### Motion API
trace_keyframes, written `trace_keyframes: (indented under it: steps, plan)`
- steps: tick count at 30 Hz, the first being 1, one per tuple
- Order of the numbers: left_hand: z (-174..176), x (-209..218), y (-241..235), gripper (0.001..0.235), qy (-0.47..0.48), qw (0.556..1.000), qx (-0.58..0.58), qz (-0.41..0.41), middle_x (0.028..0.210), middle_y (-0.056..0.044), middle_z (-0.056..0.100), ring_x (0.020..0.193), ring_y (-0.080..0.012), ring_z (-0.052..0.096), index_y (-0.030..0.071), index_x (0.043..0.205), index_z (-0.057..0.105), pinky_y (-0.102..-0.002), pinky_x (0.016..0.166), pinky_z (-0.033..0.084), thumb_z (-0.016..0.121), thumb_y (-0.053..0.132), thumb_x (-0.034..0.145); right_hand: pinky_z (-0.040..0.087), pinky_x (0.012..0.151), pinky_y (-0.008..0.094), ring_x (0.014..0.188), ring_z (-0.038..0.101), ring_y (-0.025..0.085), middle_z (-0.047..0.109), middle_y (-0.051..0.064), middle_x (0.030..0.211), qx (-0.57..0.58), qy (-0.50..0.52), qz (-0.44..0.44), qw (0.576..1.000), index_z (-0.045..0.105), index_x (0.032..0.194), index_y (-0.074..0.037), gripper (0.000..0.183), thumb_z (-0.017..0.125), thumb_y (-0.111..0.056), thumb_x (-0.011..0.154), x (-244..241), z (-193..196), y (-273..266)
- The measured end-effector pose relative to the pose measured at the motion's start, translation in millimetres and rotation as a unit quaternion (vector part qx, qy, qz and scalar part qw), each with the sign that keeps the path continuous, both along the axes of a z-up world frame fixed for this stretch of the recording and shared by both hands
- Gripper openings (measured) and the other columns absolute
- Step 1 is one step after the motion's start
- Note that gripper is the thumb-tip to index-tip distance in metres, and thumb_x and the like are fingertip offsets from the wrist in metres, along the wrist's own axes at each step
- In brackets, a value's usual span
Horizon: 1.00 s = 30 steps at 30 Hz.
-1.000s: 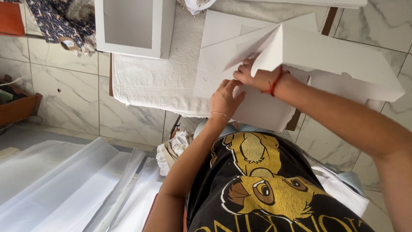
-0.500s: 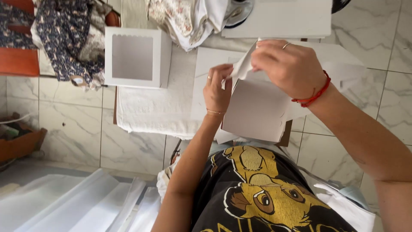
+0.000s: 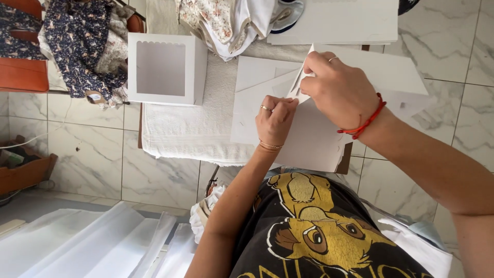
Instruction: The person assembles two white paper boxes with clear windows from flat sheets on a table. They fold the sheets along pre-cut lines, tuck flaps into slots, and form the box shape. The first box is completed and set aside, then the second is assembled in the same way.
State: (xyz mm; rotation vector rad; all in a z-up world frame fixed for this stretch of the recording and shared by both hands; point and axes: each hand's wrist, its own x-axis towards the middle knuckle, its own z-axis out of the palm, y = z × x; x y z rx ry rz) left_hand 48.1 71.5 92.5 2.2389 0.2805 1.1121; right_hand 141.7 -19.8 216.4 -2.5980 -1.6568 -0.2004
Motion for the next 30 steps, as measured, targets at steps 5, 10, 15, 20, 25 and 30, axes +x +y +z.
trace_keyframes:
  steps: [5,10,15,20,25,30]
  plan:
    - [-6.5,1.4,-2.1,0.018,-0.007,1.000,-0.020,-0.018,0.074,0.003,0.047,0.059,-0.0107,0.051,0.012,0.067,0.053,-0.024,0.046,0.040,0.066,0.002,0.074,0.042,0.046,0.027,0.075,0.049,0.020,0.046,0.001,0.073,-0.005,-0.089,-0.022,0.996,0.057,0.055,-0.012,0.004,0.061,-0.012,0.056,-11.1,-17.0,16.1]
    - [-8.6,8.2,1.4,0.024,-0.045,0.999,-0.002,-0.010,0.061,-0.001,0.041,0.052,-0.0178,0.049,0.014,0.056,0.050,-0.021,0.052,0.046,0.058,-0.002,0.071,0.046,0.074,0.028,0.082,0.055,0.021,0.048,0.003,0.077,0.084,-0.134,-0.025,0.987,0.055,0.053,-0.009,0.017,0.062,-0.001,0.066,-8.2,-57.5,19.8]
    - [10.7,6.6,7.8,0.020,-0.021,0.996,-0.064,-0.050,0.065,0.003,0.048,0.060,-0.0142,0.055,0.017,0.061,0.056,-0.024,0.054,0.047,0.063,0.000,0.070,0.041,0.090,0.034,0.087,0.056,0.022,0.053,0.004,0.102,0.145,-0.088,0.007,0.985,0.062,0.079,-0.011,0.003,0.063,-0.010,0.076,2.1,-20.9,-2.9]
    - [22.9,6.8,22.1,0.023,0.001,0.993,-0.114,-0.020,0.071,-0.004,0.046,0.064,-0.0171,0.038,0.008,0.076,0.044,-0.027,0.054,0.035,0.067,0.010,0.074,0.022,0.100,0.058,0.124,0.027,0.042,0.034,0.024,0.132,0.091,0.102,-0.088,0.987,0.059,0.115,0.001,0.073,0.074,-0.043,0.059,15.4,39.7,-92.8]
    - [29.5,-3.7,-33.6,0.028,0.150,0.978,0.041,-0.137,0.054,-0.002,0.046,0.041,-0.0156,0.044,0.011,0.064,0.042,-0.030,0.036,0.036,0.060,0.028,0.076,0.028,0.093,0.042,0.127,0.019,0.018,0.012,0.002,0.143,-0.054,0.396,-0.372,0.838,0.037,0.125,-0.016,0.074,0.067,-0.032,0.059,6.2,52.5,-108.9]
    - [50.5,17.8,-87.0,0.044,0.224,0.899,-0.081,-0.367,0.094,-0.009,0.047,0.097,-0.0322,0.051,0.012,0.097,0.044,-0.044,0.076,0.048,0.062,0.043,0.070,0.048,0.074,0.031,0.084,0.060,0.024,0.058,0.005,0.111,0.115,0.299,-0.285,0.904,0.053,0.116,-0.005,0.045,0.067,-0.017,0.075,-4.8,10.9,-127.5]
